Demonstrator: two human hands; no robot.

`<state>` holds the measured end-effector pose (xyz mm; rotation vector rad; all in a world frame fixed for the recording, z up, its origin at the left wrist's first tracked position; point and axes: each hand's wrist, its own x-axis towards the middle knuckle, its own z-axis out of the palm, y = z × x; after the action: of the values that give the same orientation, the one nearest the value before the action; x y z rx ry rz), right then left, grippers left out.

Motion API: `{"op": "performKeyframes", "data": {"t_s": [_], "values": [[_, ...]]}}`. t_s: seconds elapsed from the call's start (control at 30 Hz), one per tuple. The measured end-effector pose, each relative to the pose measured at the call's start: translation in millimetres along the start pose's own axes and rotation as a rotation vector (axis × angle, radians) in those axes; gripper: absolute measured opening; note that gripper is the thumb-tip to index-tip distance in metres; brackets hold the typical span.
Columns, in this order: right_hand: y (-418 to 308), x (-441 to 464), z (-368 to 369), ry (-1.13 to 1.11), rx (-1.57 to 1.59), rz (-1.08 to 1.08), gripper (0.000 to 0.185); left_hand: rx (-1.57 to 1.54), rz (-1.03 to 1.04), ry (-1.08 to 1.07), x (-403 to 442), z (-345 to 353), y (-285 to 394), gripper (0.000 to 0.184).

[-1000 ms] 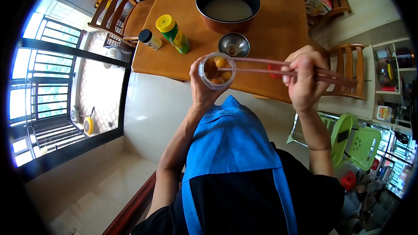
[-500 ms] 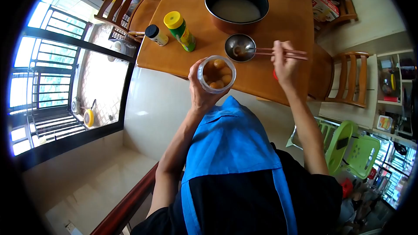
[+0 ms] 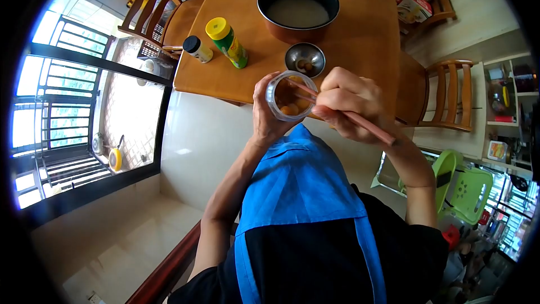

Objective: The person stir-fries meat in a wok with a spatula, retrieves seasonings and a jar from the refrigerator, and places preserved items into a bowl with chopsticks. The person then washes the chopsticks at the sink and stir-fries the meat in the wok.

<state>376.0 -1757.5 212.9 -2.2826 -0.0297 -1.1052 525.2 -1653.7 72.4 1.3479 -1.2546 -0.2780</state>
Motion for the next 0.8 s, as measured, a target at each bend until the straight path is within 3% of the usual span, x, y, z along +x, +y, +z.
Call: {"op": "performKeyframes", "data": {"t_s": [0.07,0.2,0.27,0.47,0.53,0.8], "values": [[4,-3,4,-0.063,-0.026,0.026,0.012,-0.011,0.025,-0.010,0,1,-2,0.099],[5,-4,4,0.122,0.029,0.029,0.013,0.022,0.011,-0.002,-2,2,-3,0.099],[2,-5,-4,0.193,0.125,0.154,0.015,0.061,0.009,0.019,-1,1,1,0.099],[-2,-5,-7,0.201,0.114,0.224,0.017,0.126,-0.044,0.036,2,-1,-1,0.099],[-4,-7,-6,0.353,0.320,0.356,0.019,0.162,-0.070,0.045,0,-2,-4,0.098],[0,5,-16,0.145,0.155,0.225,0.018,0.056,-0.037,0.011,-2,0,-14,0.098]]}}
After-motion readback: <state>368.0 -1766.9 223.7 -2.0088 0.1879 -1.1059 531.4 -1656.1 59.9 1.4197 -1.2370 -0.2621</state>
